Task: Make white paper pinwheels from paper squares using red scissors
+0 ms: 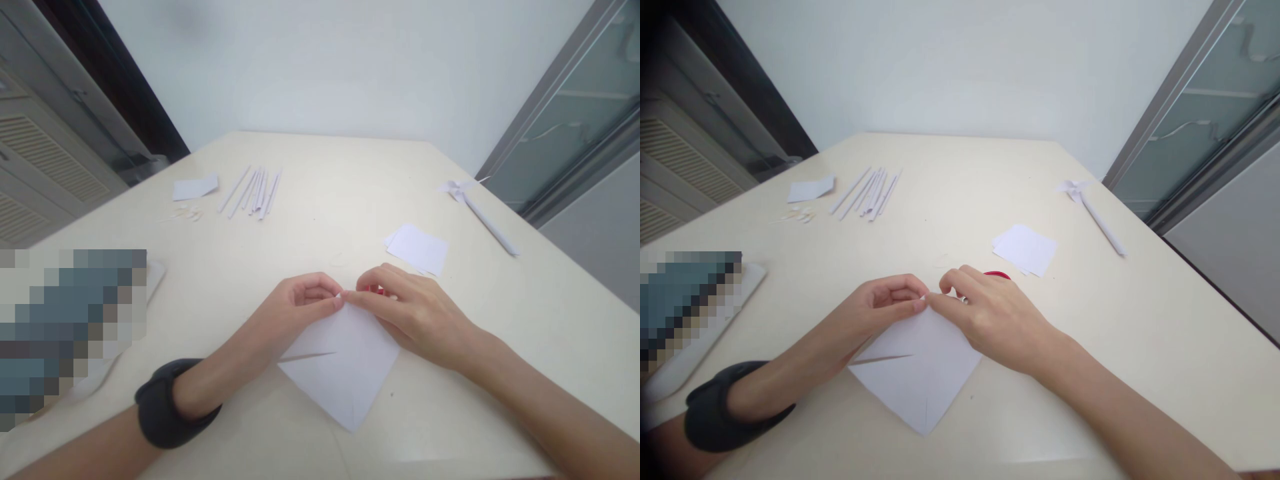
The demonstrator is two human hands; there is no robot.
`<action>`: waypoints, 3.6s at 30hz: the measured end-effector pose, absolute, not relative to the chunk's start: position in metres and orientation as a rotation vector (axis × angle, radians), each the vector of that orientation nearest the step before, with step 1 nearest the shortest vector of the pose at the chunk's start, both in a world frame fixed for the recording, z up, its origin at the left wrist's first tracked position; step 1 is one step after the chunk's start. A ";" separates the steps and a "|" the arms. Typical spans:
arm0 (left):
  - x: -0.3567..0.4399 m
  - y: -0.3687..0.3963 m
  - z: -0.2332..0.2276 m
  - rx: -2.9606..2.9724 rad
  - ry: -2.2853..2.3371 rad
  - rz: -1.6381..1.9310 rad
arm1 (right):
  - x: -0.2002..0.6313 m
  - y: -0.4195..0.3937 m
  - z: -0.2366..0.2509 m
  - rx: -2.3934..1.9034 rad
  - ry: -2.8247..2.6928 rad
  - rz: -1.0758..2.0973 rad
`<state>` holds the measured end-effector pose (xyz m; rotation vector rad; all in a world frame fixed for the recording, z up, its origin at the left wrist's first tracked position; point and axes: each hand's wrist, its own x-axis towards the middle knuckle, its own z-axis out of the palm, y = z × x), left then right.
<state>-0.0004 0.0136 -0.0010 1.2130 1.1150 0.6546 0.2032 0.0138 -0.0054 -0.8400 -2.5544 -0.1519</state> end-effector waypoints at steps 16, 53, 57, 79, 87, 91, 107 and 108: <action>-0.001 0.016 -0.004 1.307 1.091 0.634 | 0.200 0.012 -0.003 -1.020 -2.358 0.427; -0.001 0.013 -0.008 1.461 1.093 0.593 | 0.195 0.010 0.001 -1.188 -2.120 0.963; 0.000 0.012 -0.008 1.491 1.107 0.599 | 0.196 0.013 0.000 -1.187 -2.095 1.088; 0.002 0.009 -0.003 1.692 1.170 0.571 | 0.199 0.016 -0.002 -1.139 -2.023 1.314; 0.003 0.010 0.001 1.666 1.165 0.495 | 0.201 0.018 -0.003 -1.165 -1.948 1.391; 0.003 0.010 -0.001 1.665 1.174 0.502 | 0.204 0.019 -0.001 -1.152 -1.959 1.414; 0.003 0.008 -0.003 1.694 1.156 0.523 | 0.204 0.022 -0.003 -1.169 -1.943 1.431; 0.003 0.008 -0.003 1.694 1.158 0.525 | 0.204 0.022 -0.003 -1.172 -1.941 1.431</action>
